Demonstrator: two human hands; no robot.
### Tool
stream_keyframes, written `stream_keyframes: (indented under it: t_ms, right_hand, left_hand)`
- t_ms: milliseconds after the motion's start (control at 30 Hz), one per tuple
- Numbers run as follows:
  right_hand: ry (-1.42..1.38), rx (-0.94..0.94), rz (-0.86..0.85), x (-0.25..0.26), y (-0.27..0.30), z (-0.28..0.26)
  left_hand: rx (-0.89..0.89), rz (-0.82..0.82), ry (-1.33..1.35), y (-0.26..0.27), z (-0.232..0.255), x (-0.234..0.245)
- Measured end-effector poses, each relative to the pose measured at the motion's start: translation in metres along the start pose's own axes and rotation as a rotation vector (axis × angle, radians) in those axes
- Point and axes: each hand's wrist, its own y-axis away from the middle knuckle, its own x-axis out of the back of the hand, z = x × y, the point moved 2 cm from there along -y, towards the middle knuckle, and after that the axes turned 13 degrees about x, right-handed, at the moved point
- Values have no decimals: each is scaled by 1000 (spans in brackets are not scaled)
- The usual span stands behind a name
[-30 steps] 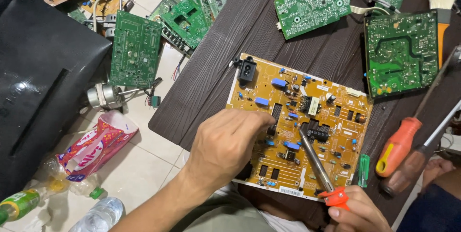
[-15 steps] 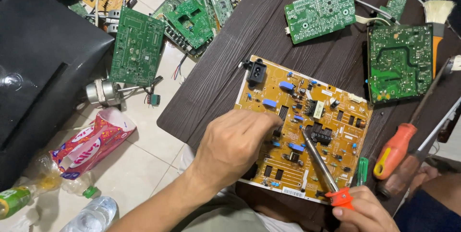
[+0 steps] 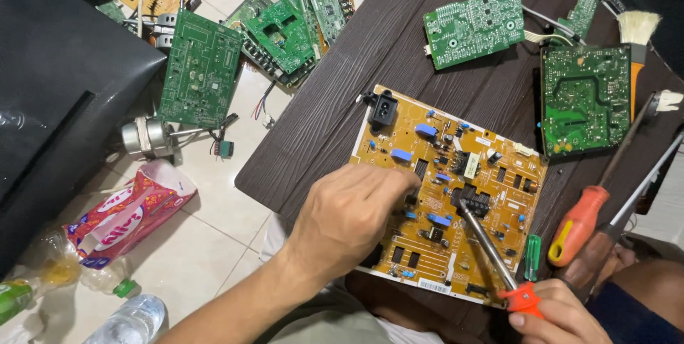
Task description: The person uses a soldering iron to work on a large circuit board placed on a table. They then move to the floor to solder a smaller component connected to wires.
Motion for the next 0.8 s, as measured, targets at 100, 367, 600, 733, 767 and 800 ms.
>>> stream_keyframes:
  t_ms: [100, 367, 600, 733, 767, 800]
  right_hand:
    - [15, 81, -1, -11, -16, -39]
    - [3, 179, 52, -7, -5, -10]
    - [-26, 359, -8, -1, 3, 1]
    - [-49, 318, 270, -39, -66, -87]
    - [168, 587, 539, -53, -79, -172]
    - [169, 589, 542, -45, -74, -165]
  left_hand:
    - [2, -15, 6, 1, 0, 0]
    - [-2, -18, -3, 1, -1, -1]
    - [-9, -10, 11, 0, 0, -1]
    - [-5, -9, 9, 0, 0, -1]
    - [-7, -1, 4, 0, 0, -1]
    - [-10, 0, 3, 0, 0, -1]
